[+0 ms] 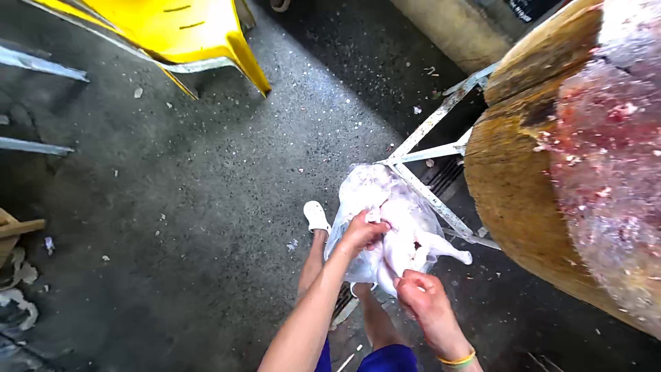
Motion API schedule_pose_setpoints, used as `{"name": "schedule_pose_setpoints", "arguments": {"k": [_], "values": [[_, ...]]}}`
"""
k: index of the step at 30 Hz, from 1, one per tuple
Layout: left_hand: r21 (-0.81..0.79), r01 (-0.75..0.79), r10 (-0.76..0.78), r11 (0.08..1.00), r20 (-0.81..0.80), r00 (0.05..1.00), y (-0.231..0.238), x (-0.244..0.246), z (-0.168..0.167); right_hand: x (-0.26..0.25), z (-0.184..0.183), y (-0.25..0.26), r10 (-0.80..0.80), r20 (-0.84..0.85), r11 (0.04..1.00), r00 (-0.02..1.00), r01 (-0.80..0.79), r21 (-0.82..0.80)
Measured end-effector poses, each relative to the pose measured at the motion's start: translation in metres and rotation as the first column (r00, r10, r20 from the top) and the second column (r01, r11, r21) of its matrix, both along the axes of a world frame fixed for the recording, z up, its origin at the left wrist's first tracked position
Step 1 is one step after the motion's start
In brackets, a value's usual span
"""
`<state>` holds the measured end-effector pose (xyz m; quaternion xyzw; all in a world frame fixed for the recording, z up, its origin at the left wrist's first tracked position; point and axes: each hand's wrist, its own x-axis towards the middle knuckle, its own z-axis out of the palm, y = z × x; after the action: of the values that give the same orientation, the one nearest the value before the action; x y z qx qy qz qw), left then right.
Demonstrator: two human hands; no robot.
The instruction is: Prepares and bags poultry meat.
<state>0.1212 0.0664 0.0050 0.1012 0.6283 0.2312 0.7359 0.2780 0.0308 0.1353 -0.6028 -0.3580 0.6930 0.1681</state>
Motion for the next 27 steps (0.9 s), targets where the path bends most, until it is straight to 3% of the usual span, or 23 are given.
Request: {"name": "schedule_pose_setpoints", "arguments": {"k": [2,5,7,10,15,18,20,22,24,26,27], "values": [[-0.007,0.048,-0.048,0.999,0.017,0.999,-0.001,-0.002,-0.007,-0.004,0.002,-0.002,-0.001,-0.008,1.000,1.000,0.001,0.011],[-0.009,-0.067,0.066,0.998,-0.051,0.997,-0.005,0.011,0.002,0.007,0.006,-0.012,-0.048,0.004,0.998,0.999,0.048,0.030],[-0.029,-0.084,0.085,0.996,0.010,0.996,-0.002,0.012,0.009,0.019,0.009,-0.025,-0.058,0.034,0.995,0.998,0.055,0.085],[-0.005,0.082,-0.081,0.997,0.117,0.990,0.012,0.009,0.014,0.031,0.010,-0.035,-0.034,0.048,0.978,0.998,0.023,0.209],[0.067,0.437,-0.441,0.897,0.094,0.892,0.047,0.028,0.021,0.028,0.004,-0.046,-0.022,0.003,0.935,1.000,0.020,0.355],[0.119,0.570,-0.582,0.813,0.163,0.796,0.055,0.036,0.023,0.043,0.000,-0.063,-0.139,-0.017,0.903,0.990,0.134,0.408],[0.165,0.576,-0.599,0.801,0.191,0.778,0.047,0.042,0.030,0.060,-0.005,-0.082,-0.293,-0.043,0.885,0.955,0.288,0.366],[0.224,0.551,-0.590,0.804,0.185,0.786,0.036,0.051,0.047,0.079,-0.017,-0.100,-0.519,-0.096,0.813,0.849,0.526,0.249],[0.271,0.565,-0.611,0.780,0.133,0.780,0.019,0.056,0.071,0.084,-0.029,-0.124,-0.769,-0.095,0.624,0.633,0.774,0.109],[0.334,0.619,-0.663,0.710,0.024,0.748,0.011,0.067,0.096,0.089,-0.040,-0.145,-0.916,0.018,0.402,0.402,0.915,0.039],[0.357,0.659,-0.692,0.662,-0.046,0.721,0.008,0.072,0.109,0.090,-0.042,-0.160,-0.927,0.105,0.365,0.361,0.931,0.023]]}}
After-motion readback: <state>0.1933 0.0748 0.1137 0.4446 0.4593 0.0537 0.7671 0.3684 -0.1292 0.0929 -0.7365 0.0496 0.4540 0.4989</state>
